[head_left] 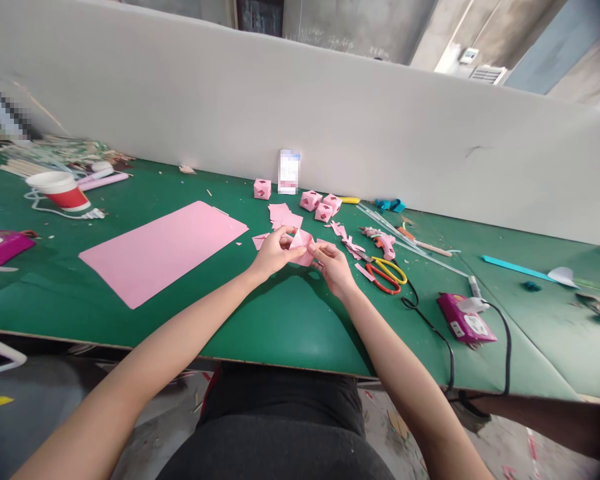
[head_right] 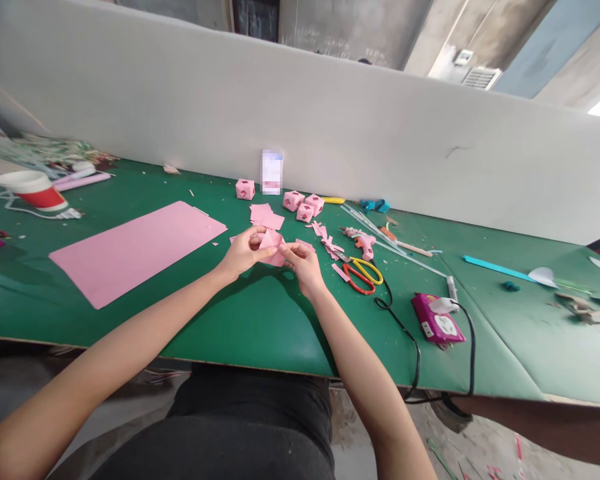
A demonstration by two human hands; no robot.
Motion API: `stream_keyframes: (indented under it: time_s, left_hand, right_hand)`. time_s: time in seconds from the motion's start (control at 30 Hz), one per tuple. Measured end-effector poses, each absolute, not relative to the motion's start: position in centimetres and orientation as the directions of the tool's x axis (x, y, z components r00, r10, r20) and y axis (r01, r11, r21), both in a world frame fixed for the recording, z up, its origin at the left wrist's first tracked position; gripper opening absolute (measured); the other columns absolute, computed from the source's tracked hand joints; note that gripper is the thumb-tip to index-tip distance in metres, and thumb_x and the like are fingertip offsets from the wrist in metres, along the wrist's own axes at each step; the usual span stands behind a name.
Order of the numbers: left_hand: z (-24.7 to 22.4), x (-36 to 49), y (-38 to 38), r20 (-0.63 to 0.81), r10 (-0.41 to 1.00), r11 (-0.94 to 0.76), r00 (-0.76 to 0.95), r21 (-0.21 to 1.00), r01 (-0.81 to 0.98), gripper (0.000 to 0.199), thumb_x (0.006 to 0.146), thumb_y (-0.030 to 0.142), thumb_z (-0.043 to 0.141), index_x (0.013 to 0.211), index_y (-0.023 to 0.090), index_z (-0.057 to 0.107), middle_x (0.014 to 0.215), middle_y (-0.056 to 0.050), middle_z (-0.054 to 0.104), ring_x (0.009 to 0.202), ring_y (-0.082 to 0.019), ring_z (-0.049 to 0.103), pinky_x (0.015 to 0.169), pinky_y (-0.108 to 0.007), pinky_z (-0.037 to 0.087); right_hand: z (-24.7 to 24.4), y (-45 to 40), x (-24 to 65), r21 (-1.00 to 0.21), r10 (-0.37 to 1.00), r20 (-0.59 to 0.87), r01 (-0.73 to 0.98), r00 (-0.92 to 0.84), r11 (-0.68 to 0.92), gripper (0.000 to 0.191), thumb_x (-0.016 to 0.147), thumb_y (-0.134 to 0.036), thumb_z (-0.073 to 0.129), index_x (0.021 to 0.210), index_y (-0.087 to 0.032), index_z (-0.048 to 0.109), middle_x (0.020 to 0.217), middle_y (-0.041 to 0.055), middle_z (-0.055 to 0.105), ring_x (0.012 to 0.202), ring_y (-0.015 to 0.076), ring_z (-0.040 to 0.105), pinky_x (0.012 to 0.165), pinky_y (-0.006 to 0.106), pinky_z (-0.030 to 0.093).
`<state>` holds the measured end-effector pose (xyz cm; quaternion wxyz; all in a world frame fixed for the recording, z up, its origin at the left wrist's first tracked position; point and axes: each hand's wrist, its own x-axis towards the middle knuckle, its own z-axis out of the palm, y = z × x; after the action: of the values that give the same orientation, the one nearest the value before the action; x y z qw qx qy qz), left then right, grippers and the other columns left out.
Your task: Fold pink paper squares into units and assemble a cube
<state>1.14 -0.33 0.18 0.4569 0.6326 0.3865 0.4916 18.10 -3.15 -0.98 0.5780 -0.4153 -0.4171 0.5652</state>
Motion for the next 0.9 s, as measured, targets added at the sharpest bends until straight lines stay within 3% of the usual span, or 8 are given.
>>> stream_keyframes:
  time_s: [0.17,0.33,0.77,0.9]
  left_hand:
    - [0.2,1.0,-0.4,0.285,0.942,-0.314,0.179,0.936,0.159,0.043,0.071,0.026,0.076,0.110,0.018,0.059,0.068,0.004,0.061,0.067,-0.017,0.064,0.063,-0.027,0.048]
    - [0.6,1.0,-0.9,0.291,0.924,-0.336,0.247,0.928,0.162,0.042,0.073,0.022,0.073,0.111,0.020,0.056,0.078,0.002,0.068,0.075,-0.017,0.068,0.069,-0.027,0.050]
    - [0.8,1.2,-1.1,0.304,0.917,-0.361,0.258,0.908,0.214,0.040,0.072,0.022,0.073,0.109,0.020,0.057,0.069,0.006,0.056,0.065,-0.013,0.057,0.063,-0.026,0.045]
    - [0.5,1.2,-0.8,0.277,0.924,-0.335,0.265,0.920,0.203,0.041,0.070,0.022,0.074,0.108,0.020,0.059,0.070,0.006,0.054,0.067,-0.014,0.058,0.064,-0.027,0.045]
  right_hand:
    - [-0.5,-3.3,18.0,-0.985,0.999,0.042,-0.167,0.032,0.047,0.043,0.058,-0.057,0.092,0.078,-0.024,0.076,0.078,-0.0006,0.072,0.072,0.0143,0.063,0.069,0.028,0.052]
    - [-0.2,-3.4,18.1,-0.989,0.989,0.127,-0.062,0.078,0.132,0.041,0.063,-0.059,0.087,0.083,-0.025,0.078,0.082,0.0010,0.074,0.074,0.0165,0.063,0.067,0.029,0.051]
    - [0.1,-3.6,18.0,-0.985,0.985,0.137,-0.090,0.107,0.147,0.035,0.065,-0.054,0.087,0.066,-0.024,0.069,0.070,-0.0017,0.064,0.064,0.0136,0.053,0.064,0.028,0.046]
    - [0.1,-3.5,18.3,-0.987,0.983,0.156,-0.014,0.101,0.158,0.035,0.067,-0.055,0.085,0.067,-0.023,0.069,0.069,-0.0016,0.063,0.065,0.0146,0.054,0.064,0.028,0.046]
